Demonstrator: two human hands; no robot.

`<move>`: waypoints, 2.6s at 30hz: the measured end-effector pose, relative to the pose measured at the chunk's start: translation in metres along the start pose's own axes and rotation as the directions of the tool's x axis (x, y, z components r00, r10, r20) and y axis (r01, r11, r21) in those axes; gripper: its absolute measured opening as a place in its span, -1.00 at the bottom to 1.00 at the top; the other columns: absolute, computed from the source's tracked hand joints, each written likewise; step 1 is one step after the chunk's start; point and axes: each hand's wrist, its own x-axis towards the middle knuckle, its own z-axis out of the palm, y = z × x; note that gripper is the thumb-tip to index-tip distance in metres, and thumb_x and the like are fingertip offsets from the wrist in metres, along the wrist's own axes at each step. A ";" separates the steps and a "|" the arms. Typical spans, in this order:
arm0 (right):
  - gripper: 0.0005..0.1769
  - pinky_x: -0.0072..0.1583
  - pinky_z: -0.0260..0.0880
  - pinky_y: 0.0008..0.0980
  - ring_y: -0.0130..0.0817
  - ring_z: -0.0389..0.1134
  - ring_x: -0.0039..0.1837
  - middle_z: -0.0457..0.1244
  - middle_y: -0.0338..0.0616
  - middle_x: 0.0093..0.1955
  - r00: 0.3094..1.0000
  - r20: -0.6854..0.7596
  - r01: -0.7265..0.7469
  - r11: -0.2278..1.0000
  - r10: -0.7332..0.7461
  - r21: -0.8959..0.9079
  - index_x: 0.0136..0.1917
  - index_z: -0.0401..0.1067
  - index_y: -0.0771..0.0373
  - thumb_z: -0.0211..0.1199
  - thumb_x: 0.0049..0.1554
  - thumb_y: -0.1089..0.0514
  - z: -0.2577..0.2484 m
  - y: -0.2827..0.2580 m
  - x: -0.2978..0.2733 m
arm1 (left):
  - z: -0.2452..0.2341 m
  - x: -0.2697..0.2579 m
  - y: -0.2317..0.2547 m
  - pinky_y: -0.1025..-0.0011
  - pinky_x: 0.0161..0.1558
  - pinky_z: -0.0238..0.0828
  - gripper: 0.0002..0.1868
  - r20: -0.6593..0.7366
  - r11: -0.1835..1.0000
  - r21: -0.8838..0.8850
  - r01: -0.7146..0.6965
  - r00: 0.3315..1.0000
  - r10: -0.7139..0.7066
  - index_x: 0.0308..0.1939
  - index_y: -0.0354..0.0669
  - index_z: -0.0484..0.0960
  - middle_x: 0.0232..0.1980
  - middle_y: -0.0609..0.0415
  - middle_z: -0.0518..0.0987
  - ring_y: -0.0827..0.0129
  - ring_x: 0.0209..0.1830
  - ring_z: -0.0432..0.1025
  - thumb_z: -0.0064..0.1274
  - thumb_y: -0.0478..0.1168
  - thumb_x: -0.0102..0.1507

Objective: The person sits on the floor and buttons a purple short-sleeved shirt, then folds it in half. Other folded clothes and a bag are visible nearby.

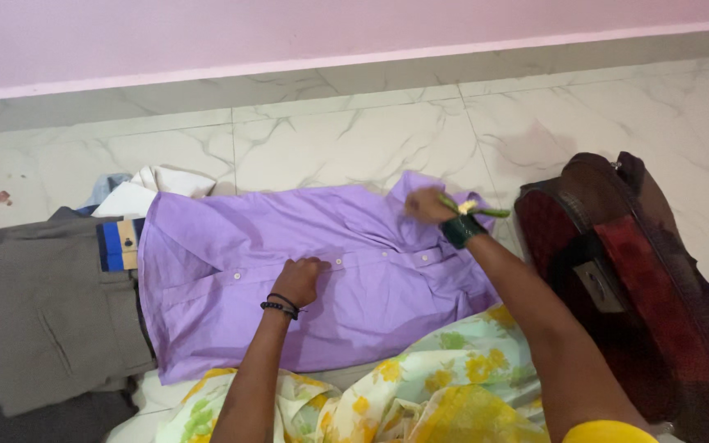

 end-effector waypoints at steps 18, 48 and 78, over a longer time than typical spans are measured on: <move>-0.72 0.36 0.38 -0.05 0.11 0.36 0.31 0.34 0.20 0.27 0.836 -0.330 -0.417 0.899 0.438 0.135 0.21 0.48 0.25 0.06 0.32 0.14 -0.046 -0.011 0.071 | -0.009 0.003 0.006 0.09 -0.01 0.43 -0.35 0.006 0.998 -0.066 -0.015 1.000 0.015 0.10 -0.05 0.65 -0.02 -0.01 0.65 0.05 0.00 0.52 -0.08 -0.56 -0.04; -0.42 0.42 0.14 0.12 0.13 0.18 0.47 0.20 0.19 0.41 0.908 -0.420 -0.003 0.999 0.016 0.032 0.43 0.27 0.26 0.17 0.15 0.20 -0.002 -0.030 -0.070 | 0.022 0.000 -0.017 0.02 -0.01 0.44 -0.52 0.012 0.999 -0.055 0.002 1.000 -0.002 -0.01 -0.05 0.66 0.05 -0.02 0.63 0.02 0.10 0.50 -0.05 -0.46 0.03; -0.05 0.35 0.32 -0.04 0.16 0.30 0.37 0.24 0.33 0.35 0.722 0.074 -0.676 0.724 0.688 -0.137 0.37 0.25 0.42 0.51 -0.10 -0.16 0.000 0.038 -0.187 | 0.034 -0.095 -0.041 0.02 0.22 0.36 -0.35 -0.094 0.990 -0.089 0.110 0.988 -0.119 0.12 0.11 0.65 0.37 0.10 0.49 0.11 0.39 0.32 -0.11 -0.51 0.01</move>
